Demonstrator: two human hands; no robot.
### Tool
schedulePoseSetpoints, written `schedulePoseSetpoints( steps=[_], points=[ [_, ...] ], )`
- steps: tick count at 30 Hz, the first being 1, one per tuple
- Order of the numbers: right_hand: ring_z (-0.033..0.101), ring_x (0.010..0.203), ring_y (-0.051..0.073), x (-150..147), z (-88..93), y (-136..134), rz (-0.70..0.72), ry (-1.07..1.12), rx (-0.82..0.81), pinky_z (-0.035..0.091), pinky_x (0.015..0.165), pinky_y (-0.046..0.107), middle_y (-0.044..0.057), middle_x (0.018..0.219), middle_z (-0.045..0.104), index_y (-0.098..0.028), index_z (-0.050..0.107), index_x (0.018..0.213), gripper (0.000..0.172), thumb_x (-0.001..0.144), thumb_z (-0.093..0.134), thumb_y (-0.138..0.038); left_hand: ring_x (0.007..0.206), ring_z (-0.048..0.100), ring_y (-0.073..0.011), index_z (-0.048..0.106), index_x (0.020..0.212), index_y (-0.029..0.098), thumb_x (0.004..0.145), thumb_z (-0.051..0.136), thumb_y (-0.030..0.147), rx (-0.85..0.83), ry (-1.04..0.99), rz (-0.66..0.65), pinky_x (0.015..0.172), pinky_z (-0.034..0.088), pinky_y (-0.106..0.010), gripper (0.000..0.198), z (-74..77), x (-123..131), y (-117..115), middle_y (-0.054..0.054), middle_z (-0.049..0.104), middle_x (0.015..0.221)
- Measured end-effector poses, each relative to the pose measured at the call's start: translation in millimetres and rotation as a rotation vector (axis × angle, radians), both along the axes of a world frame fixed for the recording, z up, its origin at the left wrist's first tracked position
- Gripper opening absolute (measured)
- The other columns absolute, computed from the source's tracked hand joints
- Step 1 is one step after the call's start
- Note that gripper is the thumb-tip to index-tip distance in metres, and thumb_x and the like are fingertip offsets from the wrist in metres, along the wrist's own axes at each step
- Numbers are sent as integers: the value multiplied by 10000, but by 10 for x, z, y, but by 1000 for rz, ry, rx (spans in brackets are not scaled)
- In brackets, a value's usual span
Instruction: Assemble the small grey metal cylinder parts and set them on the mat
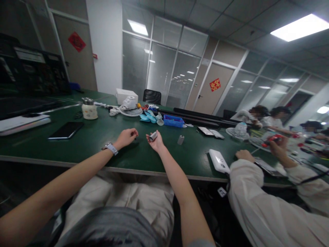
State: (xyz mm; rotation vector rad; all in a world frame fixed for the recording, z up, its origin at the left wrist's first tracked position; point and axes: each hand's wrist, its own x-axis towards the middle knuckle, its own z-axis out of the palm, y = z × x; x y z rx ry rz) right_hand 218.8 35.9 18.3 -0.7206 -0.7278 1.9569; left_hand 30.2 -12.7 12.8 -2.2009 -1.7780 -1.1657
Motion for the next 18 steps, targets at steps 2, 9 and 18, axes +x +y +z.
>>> schedulePoseSetpoints(
  steps=[2,9,18],
  points=[
    [611,592,162,0,6,-9,6,-1,2,500,469,244,99,775,672,-165,491,951,307,943,321,-421,663,586,-177,652,796,210,789,486,203,-4,-5,5,595,388,-264,166,6,2,-8,-16,657,696],
    [651,639,179,8,23,-37,43,15,30,531,494,276,120,834,680,-153,484,990,235,944,302,-294,672,591,-182,652,803,214,790,486,204,3,2,1,608,395,-269,167,16,4,-27,-18,661,701],
    [678,695,174,-42,-39,18,15,40,-37,564,538,268,114,826,684,-103,501,1111,251,949,311,-132,663,589,-179,651,791,209,782,490,195,2,-4,-3,596,390,-266,163,22,4,-31,-16,653,691]
  ],
)
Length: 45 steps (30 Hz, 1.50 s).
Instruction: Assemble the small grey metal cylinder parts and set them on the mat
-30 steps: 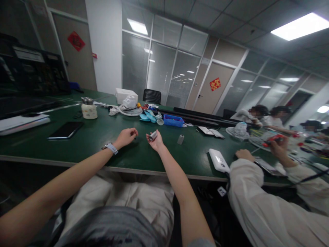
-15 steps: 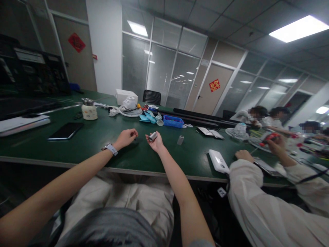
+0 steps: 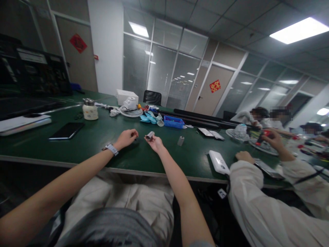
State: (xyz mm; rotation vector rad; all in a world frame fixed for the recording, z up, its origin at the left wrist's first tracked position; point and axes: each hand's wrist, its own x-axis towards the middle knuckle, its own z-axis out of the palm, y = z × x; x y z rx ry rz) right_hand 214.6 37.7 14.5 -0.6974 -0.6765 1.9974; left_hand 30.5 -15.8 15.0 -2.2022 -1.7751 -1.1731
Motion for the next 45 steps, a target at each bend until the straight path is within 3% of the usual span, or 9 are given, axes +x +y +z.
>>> schedulePoseSetpoints(
  steps=[12,16,19,22,25,30,36,40,45],
  points=[
    [654,650,135,-5,-48,61,-118,-165,151,544,562,221,55,720,658,-123,584,1002,181,858,494,-60,732,583,-200,654,820,219,798,489,206,-18,16,30,633,403,-279,168,-27,-12,32,-28,656,721],
    [616,943,133,-22,-122,50,-250,-495,508,532,801,266,36,995,643,-213,598,1034,307,762,601,-70,890,557,-240,652,904,210,838,483,242,19,62,39,786,420,-331,185,-68,-10,66,-68,674,873],
    [377,1290,192,-44,-160,44,-243,-641,811,410,1011,365,25,1275,534,-278,614,1053,406,697,674,-91,976,533,-268,633,1006,195,861,482,299,20,82,64,878,399,-388,234,-105,-2,94,-104,652,1034],
    [236,1357,234,-82,-174,85,-144,-761,958,270,1092,454,11,1322,497,-301,627,1032,417,674,721,-107,1041,507,-289,614,1040,196,867,476,322,31,42,126,895,396,-410,256,-123,-11,112,-121,625,1087],
    [289,1311,240,-86,-187,166,-112,-811,987,212,1105,459,27,1233,535,-286,644,994,345,696,716,-128,1048,503,-292,603,1032,189,865,470,304,49,7,169,902,394,-413,243,-115,-33,117,-125,623,1074],
    [435,1173,220,-1,-204,252,-172,-920,1103,304,1050,416,33,1045,598,-261,642,940,243,723,709,-176,1004,525,-277,597,1002,180,847,488,285,46,5,156,898,401,-403,217,-101,-50,111,-118,637,1029],
    [565,1043,208,60,-109,181,-227,-1342,1248,393,957,354,34,1111,641,-257,602,1113,342,781,676,-282,983,533,-273,601,993,176,838,496,277,66,20,168,882,416,-394,212,-119,-57,124,-101,655,993],
    [602,979,219,195,-22,198,-433,-1470,1189,442,850,328,58,1072,656,-243,486,1247,459,822,625,-349,979,534,-276,610,982,185,833,499,277,60,10,161,879,415,-401,207,-120,-69,137,-97,657,999],
    [607,958,236,543,41,296,-715,-1579,1010,440,793,323,79,1031,654,-223,429,1237,450,844,582,-380,982,533,-280,624,955,189,834,494,283,56,21,153,883,408,-406,200,-124,-82,149,-101,658,992]
  ],
)
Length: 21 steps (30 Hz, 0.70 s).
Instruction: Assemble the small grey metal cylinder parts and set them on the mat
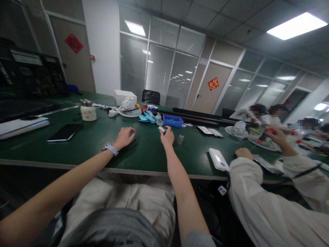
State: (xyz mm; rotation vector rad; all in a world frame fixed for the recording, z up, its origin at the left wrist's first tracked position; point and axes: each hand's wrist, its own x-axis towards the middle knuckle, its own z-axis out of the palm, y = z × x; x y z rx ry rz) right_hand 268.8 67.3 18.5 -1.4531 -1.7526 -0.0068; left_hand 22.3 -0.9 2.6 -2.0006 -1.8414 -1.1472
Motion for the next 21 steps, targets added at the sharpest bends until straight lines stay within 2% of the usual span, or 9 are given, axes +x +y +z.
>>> schedulePoseSetpoints(
  steps=[4,9,12,17,21],
  points=[
    [609,948,246,225,40,35,-166,15,-19,431,786,332,96,1039,642,-211,422,1202,405,856,556,-373,980,539,-275,625,951,199,830,501,284,-8,-1,9,883,406,-398,193,-5,-7,6,-94,660,985],
    [605,988,241,310,89,25,-256,25,-36,424,808,318,123,1134,607,-180,405,1204,397,849,567,-254,997,532,-289,621,958,211,792,543,282,-48,-25,-4,852,419,-394,197,-9,-12,-9,-80,681,975],
    [610,995,251,301,112,9,-282,0,-90,428,811,320,146,1110,615,-146,416,1210,404,850,579,-229,990,535,-300,613,982,217,765,577,286,-99,-46,-33,820,427,-395,231,-13,-16,-24,-71,703,946],
    [604,1021,252,280,109,3,-274,-88,-151,434,820,323,166,1113,605,-136,525,1128,248,896,525,-224,955,567,-296,608,984,225,741,621,264,-204,-39,-75,799,421,-388,246,-34,-28,-21,-58,729,920],
    [601,1029,237,295,81,23,-264,-103,-152,431,842,323,168,1127,592,-138,527,1188,280,920,454,-170,928,601,-275,612,970,234,754,624,240,-196,-39,-88,794,419,-374,217,-41,-36,-15,-44,743,916]
  ],
)
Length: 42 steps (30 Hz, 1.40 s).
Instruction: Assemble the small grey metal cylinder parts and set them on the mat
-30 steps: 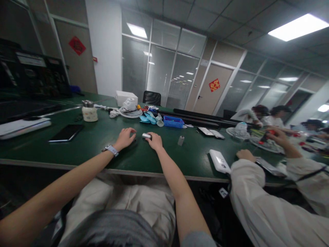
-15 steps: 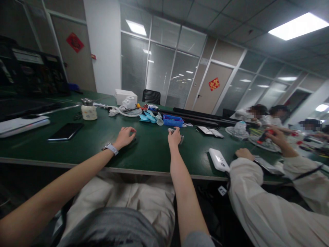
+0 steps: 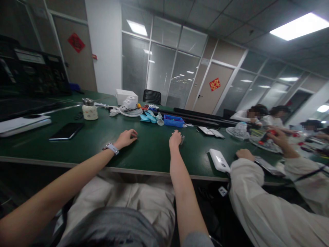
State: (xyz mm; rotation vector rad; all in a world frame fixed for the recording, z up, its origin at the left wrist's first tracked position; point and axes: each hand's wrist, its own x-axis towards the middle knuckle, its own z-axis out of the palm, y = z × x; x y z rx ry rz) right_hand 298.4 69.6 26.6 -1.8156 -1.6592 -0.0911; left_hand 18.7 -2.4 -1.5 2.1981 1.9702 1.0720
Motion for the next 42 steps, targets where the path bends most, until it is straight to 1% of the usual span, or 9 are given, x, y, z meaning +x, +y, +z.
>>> schedulePoseSetpoints(
  steps=[5,9,12,15,17,24,33,38,42],
  points=[
    [613,968,222,12,6,-16,-25,15,11,440,801,312,151,1188,531,-162,527,1212,336,891,442,-114,913,624,-258,618,952,236,761,626,236,3,-11,8,788,429,-360,192,12,-4,-12,-29,751,882],
    [602,900,201,-147,36,-147,45,64,188,444,736,306,168,1301,424,-176,482,1258,359,908,465,-255,938,622,-256,614,956,234,774,623,273,27,-17,5,785,435,-356,186,43,17,-33,-28,750,878],
    [595,860,160,-426,-11,-274,331,98,221,453,735,270,91,1157,546,-212,560,1156,312,933,424,-383,921,635,-246,606,945,226,771,633,301,74,-59,-65,813,439,-362,191,79,67,-59,-27,747,881],
    [602,712,117,-751,-135,-346,733,202,52,479,685,235,13,939,644,-255,593,1126,304,920,445,-421,866,663,-229,602,909,218,749,660,321,92,-164,-163,814,453,-354,199,100,139,-79,-28,739,857],
    [599,638,108,-915,-222,-356,909,282,-62,496,644,233,-4,890,672,-267,580,1176,324,902,484,-408,820,677,-224,596,900,209,722,686,330,65,-304,-203,773,474,-340,234,96,187,-78,-29,732,806],
    [653,721,150,-962,-284,-368,1072,442,-161,542,615,255,24,939,717,-221,653,1134,355,824,608,-386,727,692,-200,559,901,182,571,814,319,-167,-883,-276,727,524,-324,439,35,221,-9,-14,720,701],
    [655,716,134,-920,-177,-458,1002,246,7,512,739,263,-9,975,718,-257,672,1085,253,910,492,-285,763,704,-208,559,913,167,567,822,422,-171,-989,-272,743,515,-320,504,58,196,-15,-35,725,699],
    [595,992,172,-703,55,-430,623,128,237,367,976,369,44,1058,678,-203,604,1108,270,956,386,-250,838,706,-236,556,883,172,562,819,457,-143,-984,-196,743,516,-322,504,67,190,-14,-57,732,724],
    [535,1068,211,-310,172,-271,220,171,326,274,1004,406,126,1122,635,-152,533,1145,311,970,286,-219,839,706,-234,559,860,172,565,812,467,-121,-957,-205,738,508,-315,488,47,176,5,-63,733,717]
  ],
)
